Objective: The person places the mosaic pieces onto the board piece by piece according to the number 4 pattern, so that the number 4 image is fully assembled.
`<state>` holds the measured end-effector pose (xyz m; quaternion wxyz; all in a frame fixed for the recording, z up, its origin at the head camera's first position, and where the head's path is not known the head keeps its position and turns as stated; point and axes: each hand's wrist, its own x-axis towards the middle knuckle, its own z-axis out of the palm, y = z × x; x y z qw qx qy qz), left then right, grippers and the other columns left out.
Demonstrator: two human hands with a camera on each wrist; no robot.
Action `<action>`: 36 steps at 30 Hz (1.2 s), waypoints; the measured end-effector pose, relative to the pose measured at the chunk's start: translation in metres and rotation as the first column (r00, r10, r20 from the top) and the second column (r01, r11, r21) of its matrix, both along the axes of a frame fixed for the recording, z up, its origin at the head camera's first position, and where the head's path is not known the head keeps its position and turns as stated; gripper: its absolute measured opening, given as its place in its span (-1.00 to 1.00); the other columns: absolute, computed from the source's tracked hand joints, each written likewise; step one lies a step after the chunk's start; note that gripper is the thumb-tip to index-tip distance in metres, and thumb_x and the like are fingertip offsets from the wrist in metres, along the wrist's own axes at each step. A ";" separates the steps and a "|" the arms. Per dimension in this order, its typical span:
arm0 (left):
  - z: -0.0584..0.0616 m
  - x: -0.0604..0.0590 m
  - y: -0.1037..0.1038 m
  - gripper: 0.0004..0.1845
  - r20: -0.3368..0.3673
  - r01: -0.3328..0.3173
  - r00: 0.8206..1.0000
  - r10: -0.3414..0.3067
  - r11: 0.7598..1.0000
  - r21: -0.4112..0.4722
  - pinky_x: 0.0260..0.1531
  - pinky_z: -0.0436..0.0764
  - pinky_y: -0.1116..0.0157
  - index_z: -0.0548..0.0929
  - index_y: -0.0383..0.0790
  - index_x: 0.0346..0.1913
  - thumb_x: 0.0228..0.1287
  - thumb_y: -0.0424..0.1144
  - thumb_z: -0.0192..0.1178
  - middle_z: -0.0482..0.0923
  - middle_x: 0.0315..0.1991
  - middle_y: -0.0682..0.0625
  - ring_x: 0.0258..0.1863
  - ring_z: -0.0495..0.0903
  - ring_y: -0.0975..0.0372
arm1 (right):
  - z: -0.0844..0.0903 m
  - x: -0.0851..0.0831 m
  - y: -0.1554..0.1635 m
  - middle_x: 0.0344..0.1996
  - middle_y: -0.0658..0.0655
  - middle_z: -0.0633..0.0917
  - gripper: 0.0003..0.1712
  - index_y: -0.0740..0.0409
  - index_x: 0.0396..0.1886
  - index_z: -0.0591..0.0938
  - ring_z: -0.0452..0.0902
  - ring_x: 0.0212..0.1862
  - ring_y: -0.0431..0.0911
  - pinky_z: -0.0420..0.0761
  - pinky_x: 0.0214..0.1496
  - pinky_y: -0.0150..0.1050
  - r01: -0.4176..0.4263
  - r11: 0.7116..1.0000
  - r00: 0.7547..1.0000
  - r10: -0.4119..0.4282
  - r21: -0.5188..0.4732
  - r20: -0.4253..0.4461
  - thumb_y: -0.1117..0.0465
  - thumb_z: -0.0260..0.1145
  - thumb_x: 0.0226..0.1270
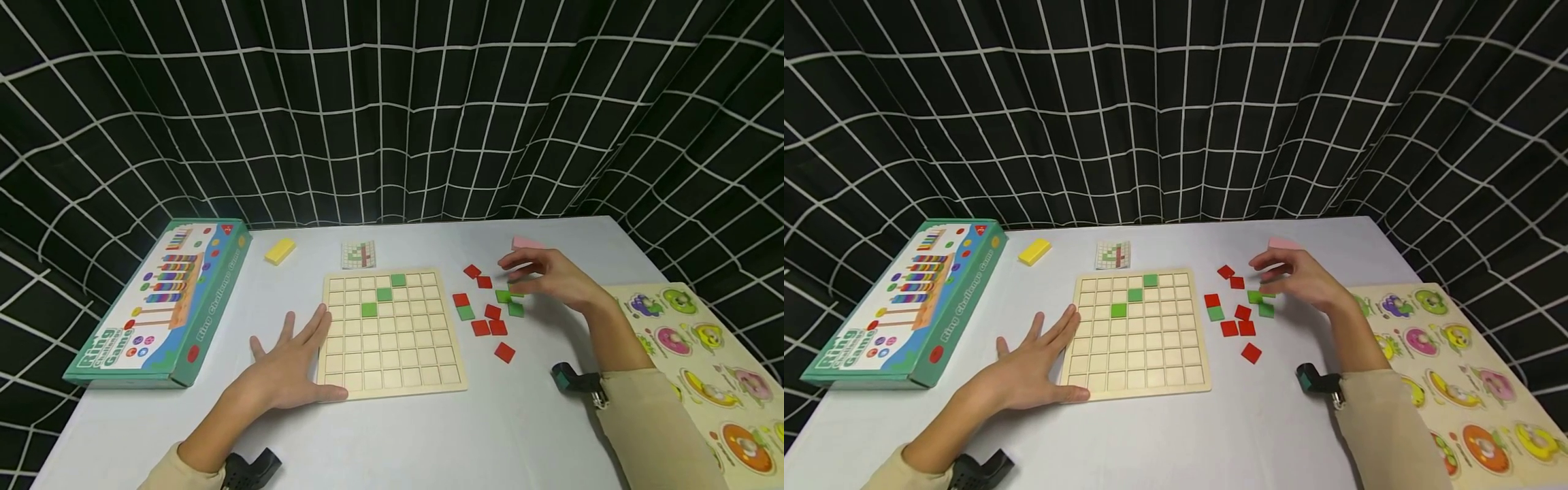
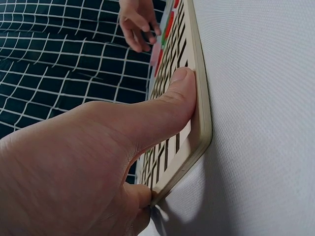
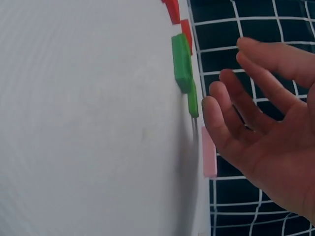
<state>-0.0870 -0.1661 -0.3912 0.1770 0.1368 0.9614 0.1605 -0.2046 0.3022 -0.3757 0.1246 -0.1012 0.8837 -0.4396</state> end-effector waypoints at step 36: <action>-0.001 -0.001 -0.002 0.41 -0.003 0.006 1.000 -0.006 1.000 -0.014 0.11 -0.22 -0.76 -0.11 -0.05 0.72 -0.04 0.54 0.39 -0.27 0.74 0.05 0.65 -0.25 -0.36 | -0.007 -0.004 -0.002 0.04 0.36 0.74 -0.51 0.36 0.10 0.72 0.55 -0.03 0.11 0.61 -0.21 -0.45 0.046 0.968 0.999 -0.045 0.248 -0.010 0.42 0.53 0.11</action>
